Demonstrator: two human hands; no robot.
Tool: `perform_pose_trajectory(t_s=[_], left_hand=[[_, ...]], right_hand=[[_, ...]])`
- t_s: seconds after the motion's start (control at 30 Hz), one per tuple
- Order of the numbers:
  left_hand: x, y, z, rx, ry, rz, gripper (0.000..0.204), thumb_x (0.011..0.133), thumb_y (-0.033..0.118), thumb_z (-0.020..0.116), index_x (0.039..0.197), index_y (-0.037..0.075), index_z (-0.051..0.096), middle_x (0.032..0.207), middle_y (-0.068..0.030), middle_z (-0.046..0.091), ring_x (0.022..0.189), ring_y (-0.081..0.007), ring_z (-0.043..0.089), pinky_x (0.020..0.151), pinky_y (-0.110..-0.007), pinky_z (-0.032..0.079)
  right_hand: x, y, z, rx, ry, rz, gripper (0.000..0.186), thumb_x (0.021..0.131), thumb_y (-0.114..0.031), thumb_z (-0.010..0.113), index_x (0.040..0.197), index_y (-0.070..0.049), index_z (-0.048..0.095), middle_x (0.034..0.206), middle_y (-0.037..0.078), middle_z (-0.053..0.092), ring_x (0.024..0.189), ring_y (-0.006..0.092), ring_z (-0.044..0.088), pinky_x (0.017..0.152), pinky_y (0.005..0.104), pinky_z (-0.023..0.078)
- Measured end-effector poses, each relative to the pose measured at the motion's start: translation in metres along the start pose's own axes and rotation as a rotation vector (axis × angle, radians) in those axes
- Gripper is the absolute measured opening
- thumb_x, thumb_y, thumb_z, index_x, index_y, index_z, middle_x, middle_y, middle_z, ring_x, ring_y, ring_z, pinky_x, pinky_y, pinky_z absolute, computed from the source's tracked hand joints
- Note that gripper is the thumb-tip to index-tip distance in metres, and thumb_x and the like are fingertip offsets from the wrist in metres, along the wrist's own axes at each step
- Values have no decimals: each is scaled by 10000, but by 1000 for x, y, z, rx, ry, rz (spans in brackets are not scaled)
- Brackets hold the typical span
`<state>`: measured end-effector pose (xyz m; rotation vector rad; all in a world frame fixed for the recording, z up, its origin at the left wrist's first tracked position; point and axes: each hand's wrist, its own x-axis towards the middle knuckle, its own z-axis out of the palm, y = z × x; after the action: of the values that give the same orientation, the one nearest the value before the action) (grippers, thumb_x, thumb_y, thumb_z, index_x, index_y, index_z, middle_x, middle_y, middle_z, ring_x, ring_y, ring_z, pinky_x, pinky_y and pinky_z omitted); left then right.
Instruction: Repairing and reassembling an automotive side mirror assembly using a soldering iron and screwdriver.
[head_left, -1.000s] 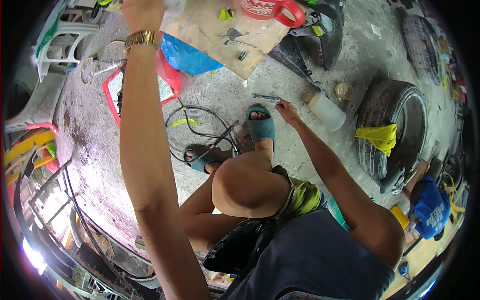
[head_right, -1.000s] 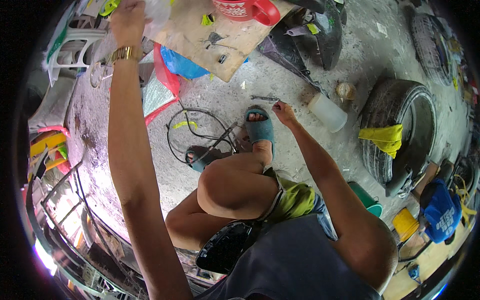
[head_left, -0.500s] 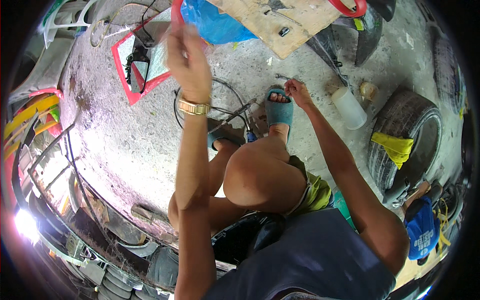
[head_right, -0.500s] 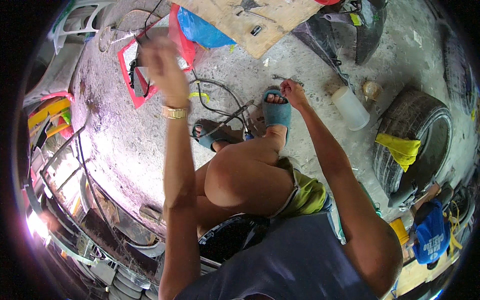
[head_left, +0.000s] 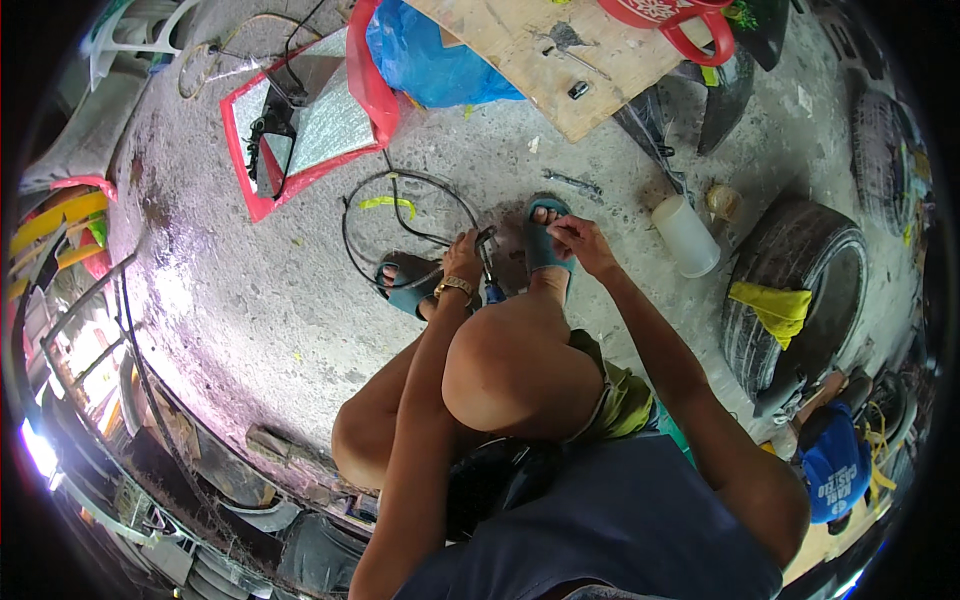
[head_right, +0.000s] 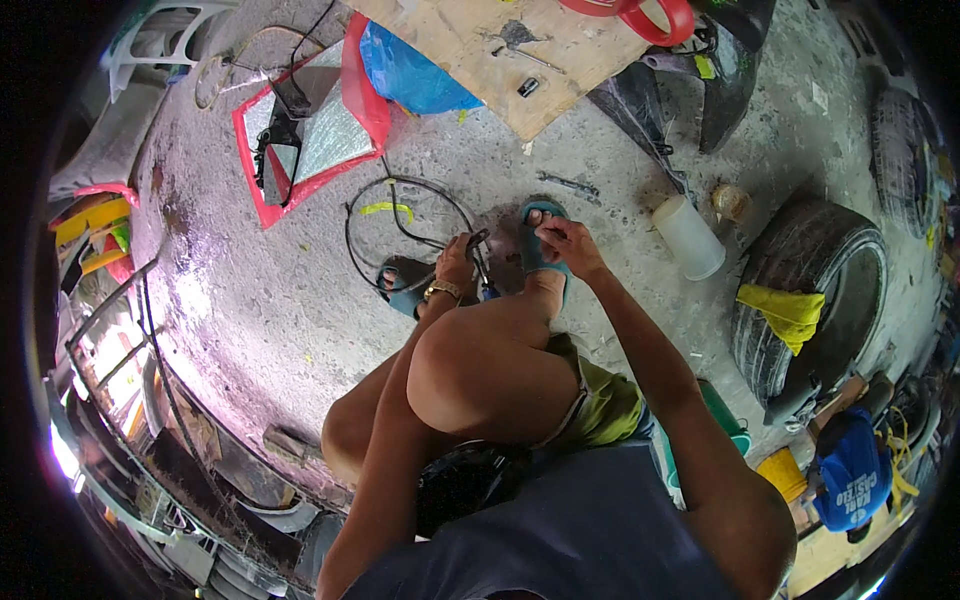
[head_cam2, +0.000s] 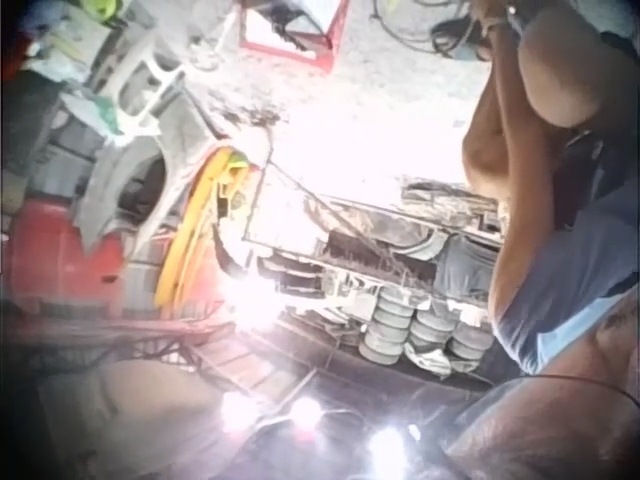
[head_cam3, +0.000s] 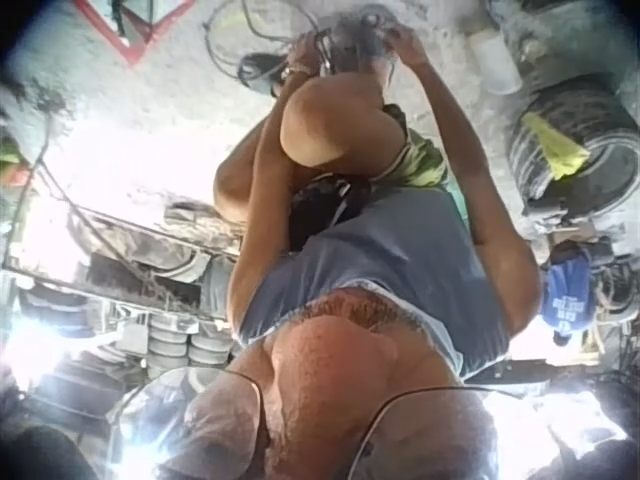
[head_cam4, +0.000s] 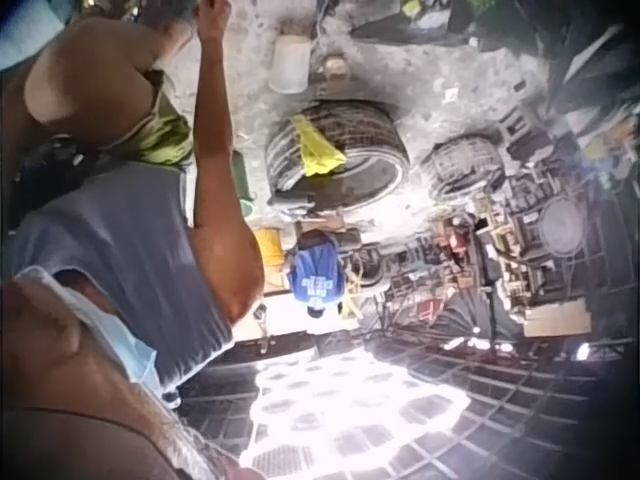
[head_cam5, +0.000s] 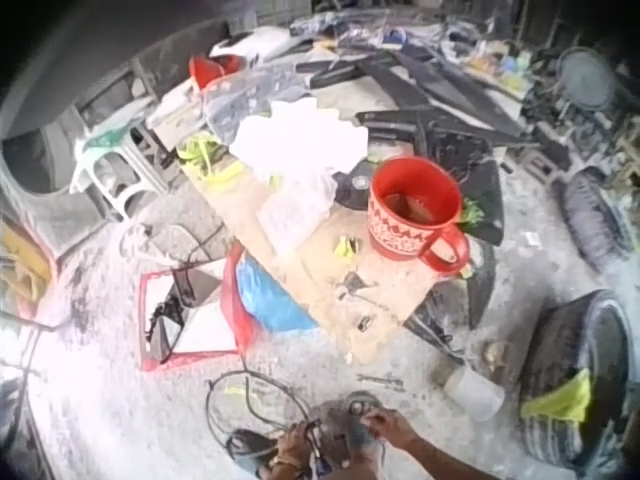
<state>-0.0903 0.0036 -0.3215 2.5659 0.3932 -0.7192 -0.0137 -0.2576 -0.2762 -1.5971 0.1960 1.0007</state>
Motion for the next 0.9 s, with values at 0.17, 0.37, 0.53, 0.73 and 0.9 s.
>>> perform_pose_trajectory(t_s=[0.17,0.37,0.53,0.73,0.9], left_hand=[[-7,47,-103,-62,-18,264,449,903,283,589,1289,109,437,1035,-211,650,943,-425,625,797,-514,494],[-51,83,-206,-97,36,496,332,944,286,580,1189,67,534,1031,-203,648,873,-427,631,698,-468,519],[-67,82,-222,-260,99,576,327,938,275,582,1187,65,548,1082,-157,641,915,-377,641,751,-422,520],[-69,89,-229,-467,-11,544,318,920,166,618,1201,36,543,1057,-151,627,963,-288,637,838,-349,492],[-70,95,-230,-633,-24,518,256,907,142,640,1127,34,566,904,-88,599,774,-171,584,727,-289,476]], right_hand=[[-12,-58,11,204,-150,-202,121,980,-100,523,1073,-39,569,932,72,653,786,135,638,703,275,514],[-43,-148,29,318,-234,-380,91,980,-82,522,1063,-43,520,948,107,674,812,152,662,705,278,519],[-53,-174,35,348,-291,-402,68,957,-71,559,1012,-41,533,864,103,688,748,160,672,678,274,525],[-57,-177,42,521,-341,-433,51,928,-54,591,943,-48,543,756,87,673,664,138,651,585,253,525],[-57,-174,44,464,-361,-375,46,924,-39,579,915,-55,537,731,74,657,649,122,639,557,232,515]])
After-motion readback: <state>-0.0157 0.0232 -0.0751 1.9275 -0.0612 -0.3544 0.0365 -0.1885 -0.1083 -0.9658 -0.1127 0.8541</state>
